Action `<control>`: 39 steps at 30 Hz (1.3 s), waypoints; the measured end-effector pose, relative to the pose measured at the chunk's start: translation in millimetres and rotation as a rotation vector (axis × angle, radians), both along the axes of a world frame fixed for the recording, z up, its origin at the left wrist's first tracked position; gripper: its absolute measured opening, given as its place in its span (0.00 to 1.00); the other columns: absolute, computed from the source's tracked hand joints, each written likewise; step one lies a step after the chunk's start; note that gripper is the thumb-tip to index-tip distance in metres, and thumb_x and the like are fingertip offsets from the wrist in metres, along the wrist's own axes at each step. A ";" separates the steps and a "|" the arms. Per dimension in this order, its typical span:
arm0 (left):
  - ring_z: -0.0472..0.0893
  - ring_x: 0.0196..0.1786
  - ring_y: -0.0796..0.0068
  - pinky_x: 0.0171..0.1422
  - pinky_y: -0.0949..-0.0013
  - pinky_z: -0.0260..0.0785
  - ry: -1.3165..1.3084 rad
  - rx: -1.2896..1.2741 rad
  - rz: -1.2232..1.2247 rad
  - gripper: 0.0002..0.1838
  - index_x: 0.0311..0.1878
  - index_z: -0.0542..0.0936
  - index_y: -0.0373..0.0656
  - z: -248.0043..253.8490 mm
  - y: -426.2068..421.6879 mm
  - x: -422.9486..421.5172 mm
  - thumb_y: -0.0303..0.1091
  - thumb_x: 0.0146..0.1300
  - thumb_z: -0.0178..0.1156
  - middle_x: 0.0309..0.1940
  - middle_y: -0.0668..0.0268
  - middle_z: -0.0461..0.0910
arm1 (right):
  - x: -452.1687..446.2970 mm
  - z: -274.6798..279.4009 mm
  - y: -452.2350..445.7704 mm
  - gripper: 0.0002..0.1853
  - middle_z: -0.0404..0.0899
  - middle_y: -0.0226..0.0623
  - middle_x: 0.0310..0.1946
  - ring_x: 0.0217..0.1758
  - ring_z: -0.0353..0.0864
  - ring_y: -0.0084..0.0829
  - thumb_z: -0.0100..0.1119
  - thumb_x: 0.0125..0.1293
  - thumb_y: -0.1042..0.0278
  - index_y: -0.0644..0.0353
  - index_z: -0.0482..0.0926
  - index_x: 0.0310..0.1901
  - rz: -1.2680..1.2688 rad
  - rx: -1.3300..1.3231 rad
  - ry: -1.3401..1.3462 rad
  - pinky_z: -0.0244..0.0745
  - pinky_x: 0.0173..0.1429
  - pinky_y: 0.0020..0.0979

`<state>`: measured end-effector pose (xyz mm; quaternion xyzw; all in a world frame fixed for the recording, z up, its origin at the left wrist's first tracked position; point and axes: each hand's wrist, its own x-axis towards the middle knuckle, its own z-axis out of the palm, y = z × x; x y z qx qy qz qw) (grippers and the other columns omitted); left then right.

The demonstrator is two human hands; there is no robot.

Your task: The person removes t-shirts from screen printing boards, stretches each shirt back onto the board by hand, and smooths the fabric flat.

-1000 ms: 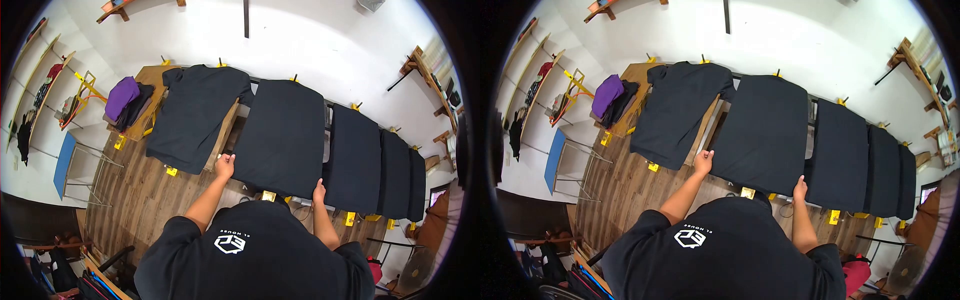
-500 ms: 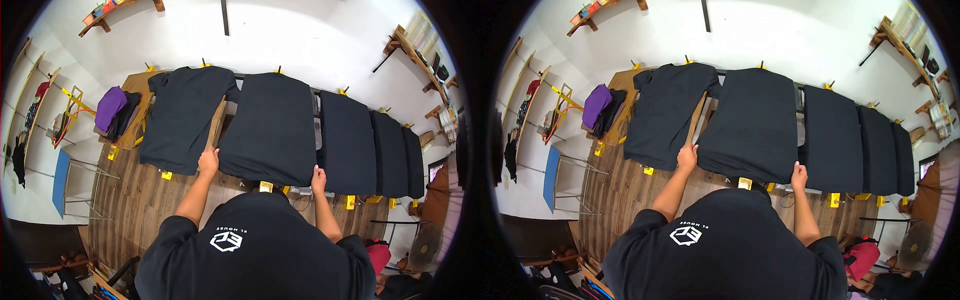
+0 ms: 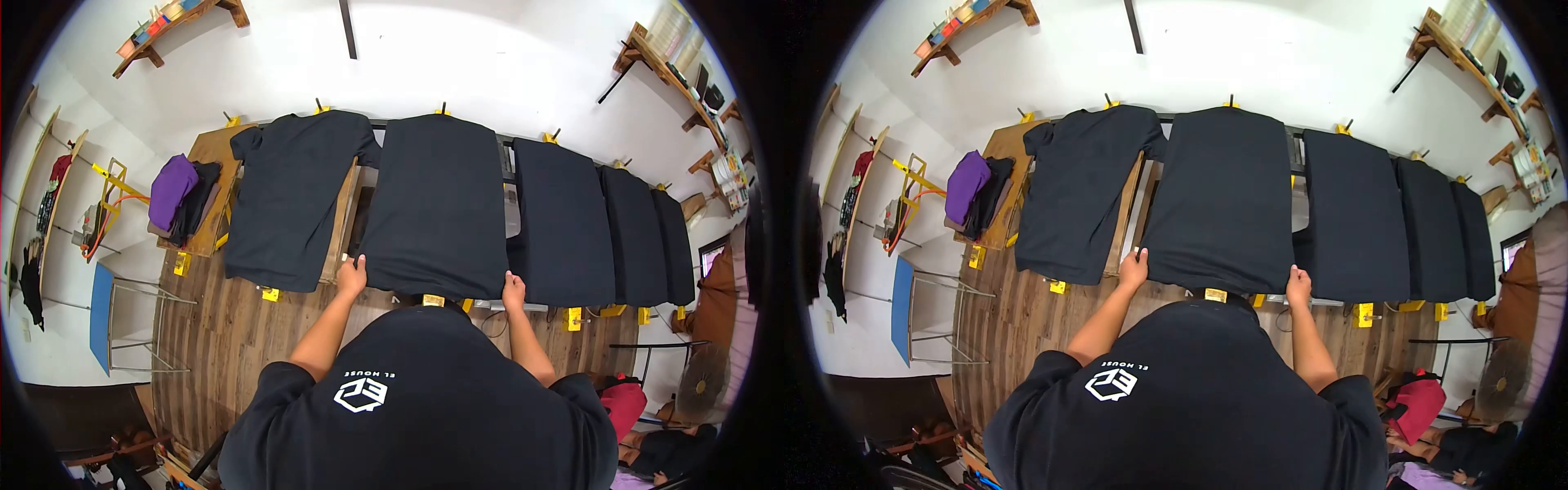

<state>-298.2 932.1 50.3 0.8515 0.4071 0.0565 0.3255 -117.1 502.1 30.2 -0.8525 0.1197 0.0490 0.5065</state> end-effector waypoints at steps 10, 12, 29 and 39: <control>0.84 0.48 0.32 0.53 0.40 0.76 -0.102 0.159 -0.050 0.20 0.55 0.76 0.34 49.2 7.6 -8.6 0.45 0.80 0.57 0.44 0.37 0.85 | -3.5 43.4 3.5 0.19 0.83 0.59 0.33 0.39 0.83 0.63 0.56 0.82 0.55 0.66 0.77 0.40 0.124 -0.411 -0.369 0.76 0.45 0.53; 0.84 0.48 0.32 0.52 0.41 0.76 -0.088 0.143 -0.082 0.20 0.55 0.76 0.33 46.7 8.6 -13.4 0.44 0.79 0.58 0.45 0.37 0.85 | -4.2 44.7 2.1 0.19 0.83 0.59 0.34 0.39 0.83 0.63 0.56 0.82 0.54 0.66 0.77 0.40 0.133 -0.423 -0.339 0.76 0.45 0.53; 0.77 0.26 0.74 0.27 0.71 0.73 -0.146 -0.917 0.363 0.34 0.48 0.81 0.36 -18.2 0.5 -12.1 0.66 0.79 0.53 0.33 0.63 0.81 | 25.5 -43.1 -20.2 0.28 0.86 0.60 0.37 0.45 0.84 0.64 0.50 0.83 0.47 0.69 0.81 0.37 0.001 -0.103 0.041 0.77 0.51 0.51; 0.75 0.21 0.76 0.24 0.71 0.70 -0.190 -0.720 0.273 0.30 0.47 0.80 0.36 -8.7 -4.5 -24.6 0.61 0.77 0.60 0.28 0.65 0.80 | 2.8 18.5 -12.8 0.26 0.83 0.64 0.36 0.43 0.82 0.67 0.48 0.84 0.48 0.68 0.77 0.39 0.087 -0.399 -0.215 0.75 0.48 0.56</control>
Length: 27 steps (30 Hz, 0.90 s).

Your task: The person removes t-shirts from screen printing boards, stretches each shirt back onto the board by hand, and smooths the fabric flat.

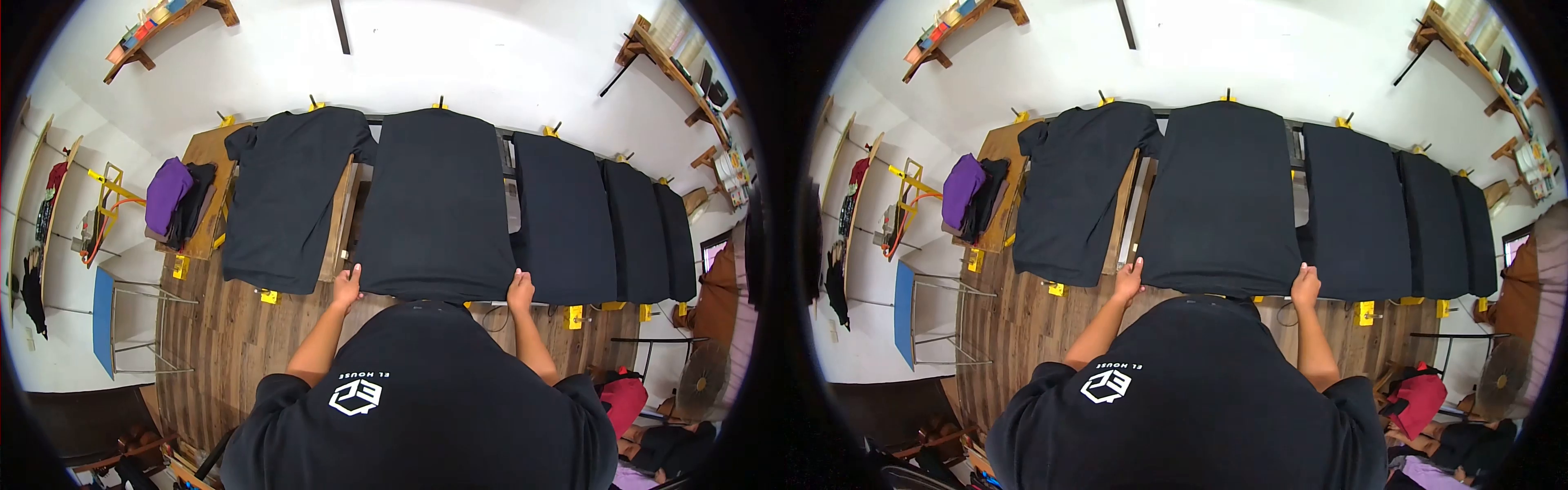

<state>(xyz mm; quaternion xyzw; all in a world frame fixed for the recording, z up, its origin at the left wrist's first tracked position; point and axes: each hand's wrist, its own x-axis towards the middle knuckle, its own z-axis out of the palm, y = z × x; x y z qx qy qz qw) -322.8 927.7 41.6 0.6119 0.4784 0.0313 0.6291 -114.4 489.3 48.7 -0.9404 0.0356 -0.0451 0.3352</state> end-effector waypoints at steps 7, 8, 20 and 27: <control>0.75 0.22 0.78 0.26 0.72 0.74 -0.002 -0.076 0.001 0.32 0.47 0.80 0.36 -10.8 -2.0 -1.5 0.64 0.77 0.59 0.28 0.66 0.79 | -1.4 -25.6 2.2 0.30 0.84 0.61 0.35 0.42 0.85 0.61 0.49 0.83 0.42 0.67 0.80 0.38 -0.032 0.132 0.181 0.78 0.51 0.51; 0.75 0.23 0.78 0.27 0.72 0.75 0.001 -0.158 0.014 0.32 0.47 0.80 0.37 -10.4 -2.4 -1.7 0.65 0.77 0.58 0.27 0.68 0.77 | -0.8 -28.8 1.4 0.30 0.84 0.61 0.35 0.42 0.85 0.61 0.49 0.83 0.42 0.67 0.80 0.38 -0.035 0.130 0.182 0.78 0.51 0.51; 0.77 0.32 0.80 0.41 0.73 0.79 -0.178 -0.523 0.171 0.26 0.55 0.77 0.46 -5.1 -10.8 -6.3 0.61 0.77 0.60 0.33 0.73 0.78 | -1.2 -6.8 11.4 0.42 0.85 0.34 0.34 0.38 0.83 0.31 0.42 0.79 0.25 0.64 0.86 0.48 -0.313 0.604 0.660 0.78 0.43 0.39; 0.76 0.31 0.82 0.41 0.74 0.79 -0.134 -0.508 0.166 0.24 0.56 0.77 0.47 0.5 -15.0 -7.7 0.60 0.78 0.60 0.31 0.74 0.77 | 10.1 -26.8 16.5 0.38 0.79 0.27 0.28 0.22 0.72 0.23 0.56 0.72 0.24 0.61 0.85 0.42 -0.334 0.778 0.478 0.58 0.21 0.29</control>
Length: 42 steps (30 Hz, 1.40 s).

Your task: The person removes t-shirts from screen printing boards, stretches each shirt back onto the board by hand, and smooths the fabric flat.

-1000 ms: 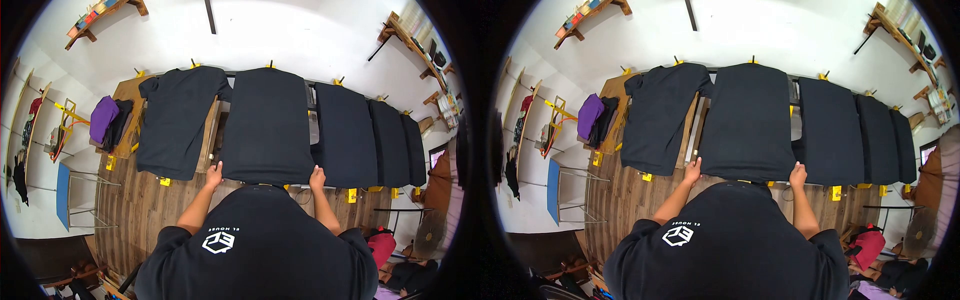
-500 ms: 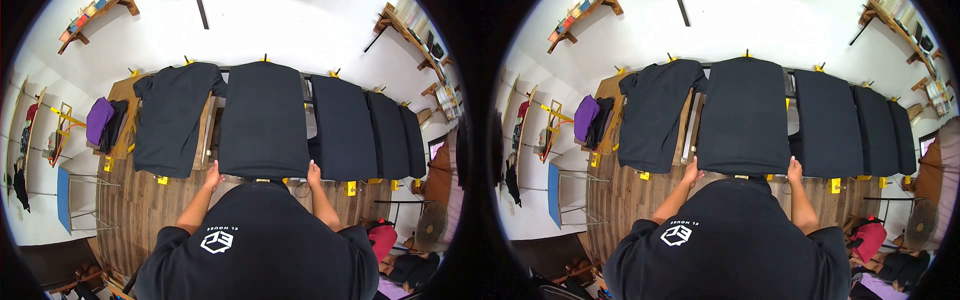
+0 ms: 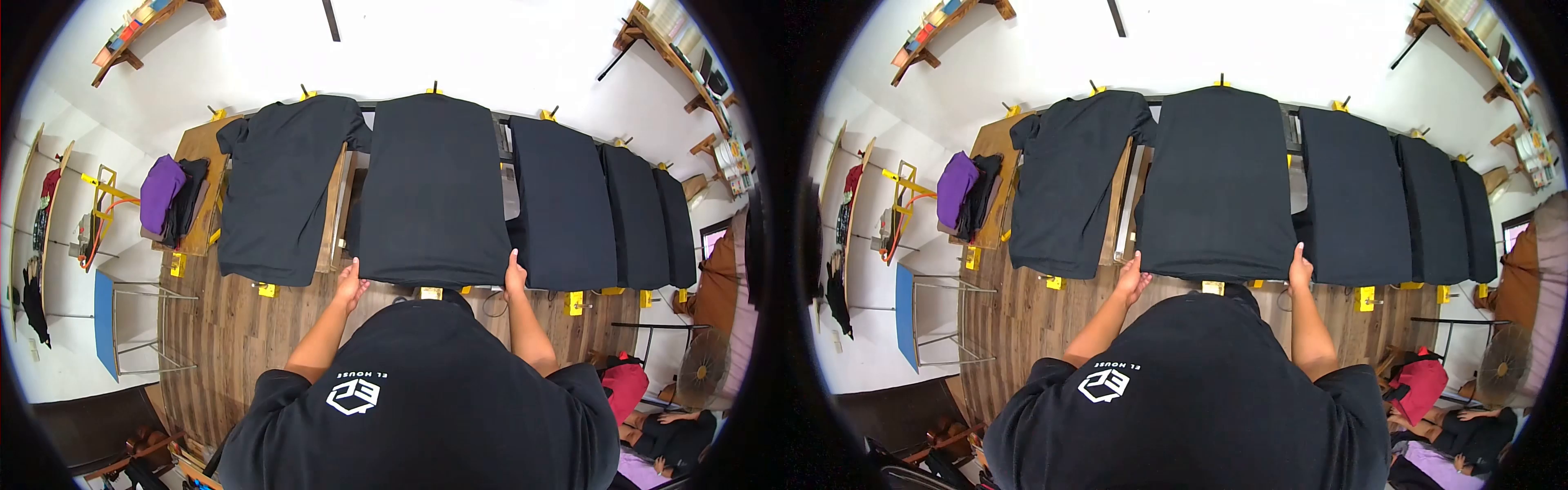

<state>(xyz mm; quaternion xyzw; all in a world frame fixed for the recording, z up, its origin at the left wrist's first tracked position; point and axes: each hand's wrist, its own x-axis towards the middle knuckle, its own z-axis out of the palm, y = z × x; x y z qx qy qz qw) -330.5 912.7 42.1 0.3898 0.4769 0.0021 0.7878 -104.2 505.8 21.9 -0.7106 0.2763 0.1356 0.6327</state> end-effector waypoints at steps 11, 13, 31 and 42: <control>0.78 0.34 0.78 0.42 0.74 0.77 0.142 0.103 -0.149 0.21 0.59 0.77 0.44 -13.3 22.2 4.2 0.52 0.79 0.61 0.37 0.70 0.81 | 5.1 3.9 -1.8 0.36 0.89 0.36 0.48 0.44 0.86 0.28 0.55 0.78 0.33 0.67 0.85 0.57 0.070 0.072 0.102 0.82 0.46 0.32; 0.82 0.40 0.74 0.49 0.71 0.78 0.173 0.108 -0.238 0.22 0.62 0.77 0.42 -32.1 29.9 13.6 0.49 0.78 0.62 0.43 0.67 0.83 | 12.1 2.3 -6.2 0.35 0.87 0.42 0.56 0.55 0.85 0.34 0.53 0.81 0.37 0.69 0.83 0.61 0.164 -0.006 0.197 0.79 0.62 0.36; 0.78 0.67 0.35 0.71 0.44 0.69 0.268 1.133 -0.472 0.38 0.78 0.65 0.38 39.2 26.9 188.6 0.62 0.81 0.45 0.67 0.39 0.78 | 137.0 44.9 66.5 0.23 0.84 0.42 0.51 0.56 0.82 0.32 0.56 0.82 0.48 0.65 0.78 0.58 0.406 -0.354 -0.192 0.74 0.64 0.33; 0.80 0.63 0.38 0.69 0.45 0.71 0.427 1.281 -0.346 0.33 0.66 0.78 0.36 31.5 41.1 220.3 0.60 0.81 0.47 0.58 0.42 0.83 | 296.2 28.8 116.5 0.17 0.83 0.28 0.42 0.41 0.77 0.18 0.61 0.80 0.55 0.62 0.80 0.56 0.418 -0.094 -0.400 0.74 0.50 0.24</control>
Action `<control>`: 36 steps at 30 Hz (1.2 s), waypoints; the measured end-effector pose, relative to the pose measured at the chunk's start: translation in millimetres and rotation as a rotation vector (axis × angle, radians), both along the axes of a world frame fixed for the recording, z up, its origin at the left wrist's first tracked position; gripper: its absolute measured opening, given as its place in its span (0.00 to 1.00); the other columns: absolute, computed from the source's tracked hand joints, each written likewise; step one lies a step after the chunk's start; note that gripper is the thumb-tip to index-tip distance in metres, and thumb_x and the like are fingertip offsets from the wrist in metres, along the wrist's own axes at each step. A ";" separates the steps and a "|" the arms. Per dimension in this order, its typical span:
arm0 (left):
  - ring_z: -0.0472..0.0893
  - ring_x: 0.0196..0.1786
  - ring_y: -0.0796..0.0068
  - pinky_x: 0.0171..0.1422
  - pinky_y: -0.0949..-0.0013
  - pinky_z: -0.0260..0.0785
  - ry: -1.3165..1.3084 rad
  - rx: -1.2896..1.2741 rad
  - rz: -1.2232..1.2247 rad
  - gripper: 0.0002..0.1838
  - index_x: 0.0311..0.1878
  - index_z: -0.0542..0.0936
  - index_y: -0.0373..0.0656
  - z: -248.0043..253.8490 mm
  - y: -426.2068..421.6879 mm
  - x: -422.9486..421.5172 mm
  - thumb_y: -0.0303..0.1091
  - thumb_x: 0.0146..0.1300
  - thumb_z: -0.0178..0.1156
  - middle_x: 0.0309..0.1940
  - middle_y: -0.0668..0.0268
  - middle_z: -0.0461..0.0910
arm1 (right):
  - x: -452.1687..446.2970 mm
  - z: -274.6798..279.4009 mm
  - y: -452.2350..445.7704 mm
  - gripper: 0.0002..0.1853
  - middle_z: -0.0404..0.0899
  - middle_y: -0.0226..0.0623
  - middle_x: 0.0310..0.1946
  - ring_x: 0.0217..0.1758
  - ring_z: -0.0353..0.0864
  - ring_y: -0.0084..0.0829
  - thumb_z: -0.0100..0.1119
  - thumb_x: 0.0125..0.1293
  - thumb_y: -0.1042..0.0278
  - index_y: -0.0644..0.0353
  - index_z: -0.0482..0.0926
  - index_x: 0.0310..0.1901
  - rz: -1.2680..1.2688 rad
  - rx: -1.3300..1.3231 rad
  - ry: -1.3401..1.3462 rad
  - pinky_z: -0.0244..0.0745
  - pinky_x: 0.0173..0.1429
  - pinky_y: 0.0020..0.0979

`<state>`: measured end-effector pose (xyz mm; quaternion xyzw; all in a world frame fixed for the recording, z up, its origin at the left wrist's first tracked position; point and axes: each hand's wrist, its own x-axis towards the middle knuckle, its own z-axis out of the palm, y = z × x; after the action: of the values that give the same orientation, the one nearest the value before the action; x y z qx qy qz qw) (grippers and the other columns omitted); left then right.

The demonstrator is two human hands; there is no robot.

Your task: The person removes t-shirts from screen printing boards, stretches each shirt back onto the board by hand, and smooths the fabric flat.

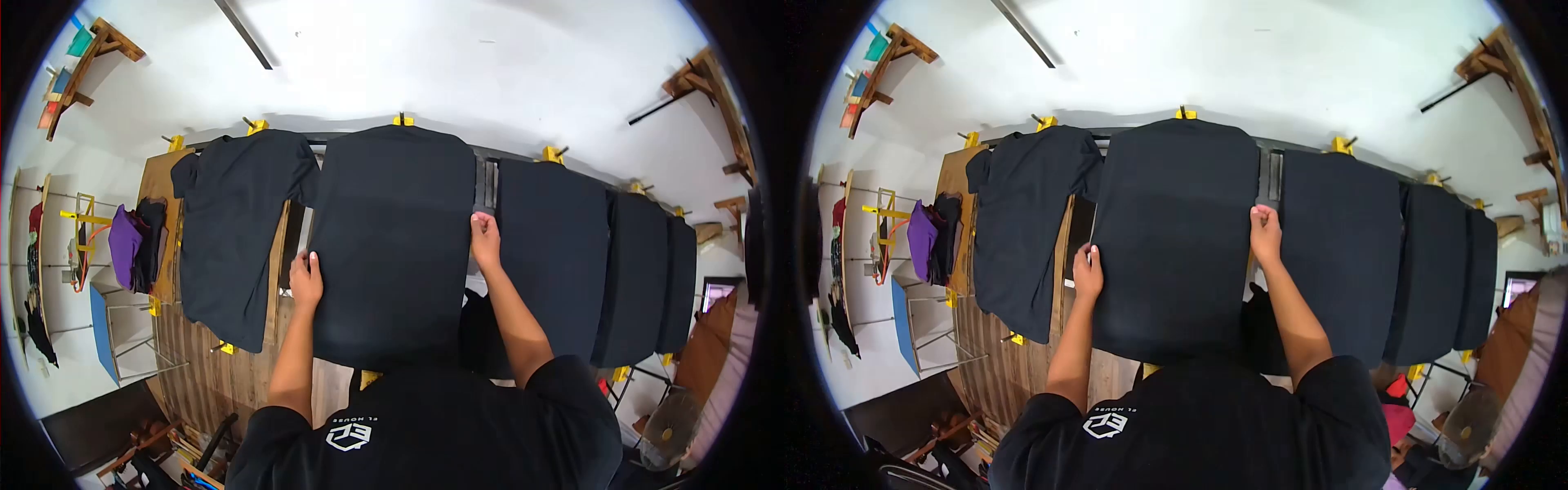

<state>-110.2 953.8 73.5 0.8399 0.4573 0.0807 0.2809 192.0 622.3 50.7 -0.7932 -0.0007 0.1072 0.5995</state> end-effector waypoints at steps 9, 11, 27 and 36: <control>0.72 0.75 0.38 0.80 0.52 0.62 -0.255 -0.051 -0.198 0.40 0.78 0.66 0.31 -3.6 68.3 161.3 0.61 0.82 0.47 0.73 0.39 0.72 | 145.8 -23.1 73.1 0.27 0.86 0.45 0.49 0.50 0.85 0.37 0.60 0.78 0.46 0.66 0.79 0.60 0.018 -0.194 -0.193 0.78 0.58 0.36; 0.72 0.75 0.38 0.79 0.51 0.62 -0.211 -0.085 -0.179 0.42 0.78 0.65 0.31 -7.3 82.3 190.5 0.63 0.81 0.45 0.73 0.39 0.71 | 174.1 -29.9 86.4 0.34 0.87 0.53 0.52 0.59 0.86 0.48 0.53 0.79 0.37 0.68 0.81 0.59 0.051 -0.200 -0.010 0.76 0.65 0.42; 0.79 0.43 0.78 0.53 0.68 0.73 -0.361 -0.383 0.162 0.23 0.50 0.87 0.36 -49.1 159.5 320.7 0.52 0.75 0.67 0.40 0.66 0.86 | 222.1 -7.8 112.7 0.21 0.88 0.44 0.33 0.38 0.87 0.40 0.68 0.71 0.51 0.65 0.86 0.34 0.041 -0.433 0.086 0.78 0.49 0.41; 0.89 0.48 0.51 0.59 0.54 0.79 -0.067 -0.121 0.135 0.21 0.39 0.91 0.41 -28.7 166.1 344.1 0.52 0.69 0.69 0.41 0.54 0.91 | 248.5 -33.9 116.3 0.17 0.89 0.40 0.40 0.43 0.86 0.36 0.65 0.74 0.60 0.71 0.87 0.43 -0.158 -0.085 0.245 0.79 0.52 0.37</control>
<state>233.9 1119.9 44.8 0.7856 0.5073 0.0998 0.3399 440.5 738.6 16.8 -0.7963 0.1395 0.1556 0.5676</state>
